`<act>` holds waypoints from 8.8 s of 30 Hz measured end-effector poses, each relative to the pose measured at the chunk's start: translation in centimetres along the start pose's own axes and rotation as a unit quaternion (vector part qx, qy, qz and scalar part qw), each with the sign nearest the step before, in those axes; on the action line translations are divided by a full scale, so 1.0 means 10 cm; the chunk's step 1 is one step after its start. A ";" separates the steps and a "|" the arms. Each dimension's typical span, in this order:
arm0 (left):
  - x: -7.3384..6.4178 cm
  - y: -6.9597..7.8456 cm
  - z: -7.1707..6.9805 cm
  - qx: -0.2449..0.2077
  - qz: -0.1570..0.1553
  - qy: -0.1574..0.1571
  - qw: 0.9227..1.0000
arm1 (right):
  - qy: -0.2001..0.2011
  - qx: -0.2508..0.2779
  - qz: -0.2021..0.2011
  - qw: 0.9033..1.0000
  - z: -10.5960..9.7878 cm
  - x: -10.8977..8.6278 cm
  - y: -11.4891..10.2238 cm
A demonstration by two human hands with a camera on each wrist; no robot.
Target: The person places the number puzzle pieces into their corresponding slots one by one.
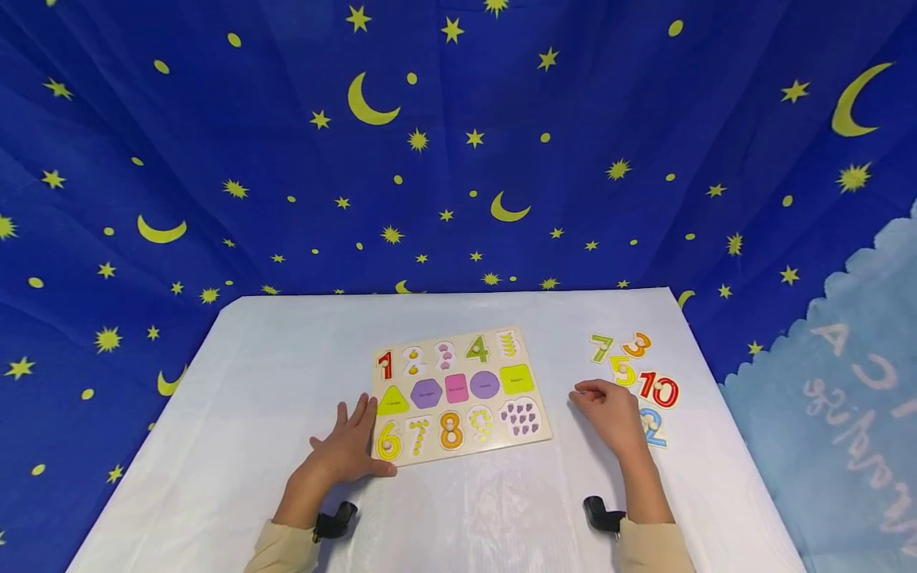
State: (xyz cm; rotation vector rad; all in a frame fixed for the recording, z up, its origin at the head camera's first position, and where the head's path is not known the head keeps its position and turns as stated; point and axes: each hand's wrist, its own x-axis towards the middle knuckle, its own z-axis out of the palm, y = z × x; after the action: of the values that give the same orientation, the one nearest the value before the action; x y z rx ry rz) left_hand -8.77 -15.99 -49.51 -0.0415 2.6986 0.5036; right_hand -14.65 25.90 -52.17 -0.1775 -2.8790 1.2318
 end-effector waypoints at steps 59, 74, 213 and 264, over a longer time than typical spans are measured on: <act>0.01 -0.01 0.01 0.018 0.003 -0.005 1.000 | 0.029 -0.058 0.056 0.996 -0.32 -0.07 0.27; 0.01 -0.03 0.01 0.018 0.009 -0.004 1.000 | -0.003 -0.058 -0.024 0.998 -0.21 -0.02 0.03; 0.04 -0.04 -0.05 0.014 -0.001 -0.014 1.000 | -0.196 -0.052 -0.229 0.952 0.85 -0.04 -1.01; -0.02 -0.03 0.07 -0.010 0.007 0.002 1.000 | -0.067 -0.046 -0.062 0.995 -0.06 -0.33 -0.16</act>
State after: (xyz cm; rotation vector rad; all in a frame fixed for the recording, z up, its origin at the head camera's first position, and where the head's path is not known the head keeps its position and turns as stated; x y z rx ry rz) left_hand -8.32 -16.01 -50.08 -0.0288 2.6990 0.5364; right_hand -11.56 24.84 -50.48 0.0855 -3.0084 1.1347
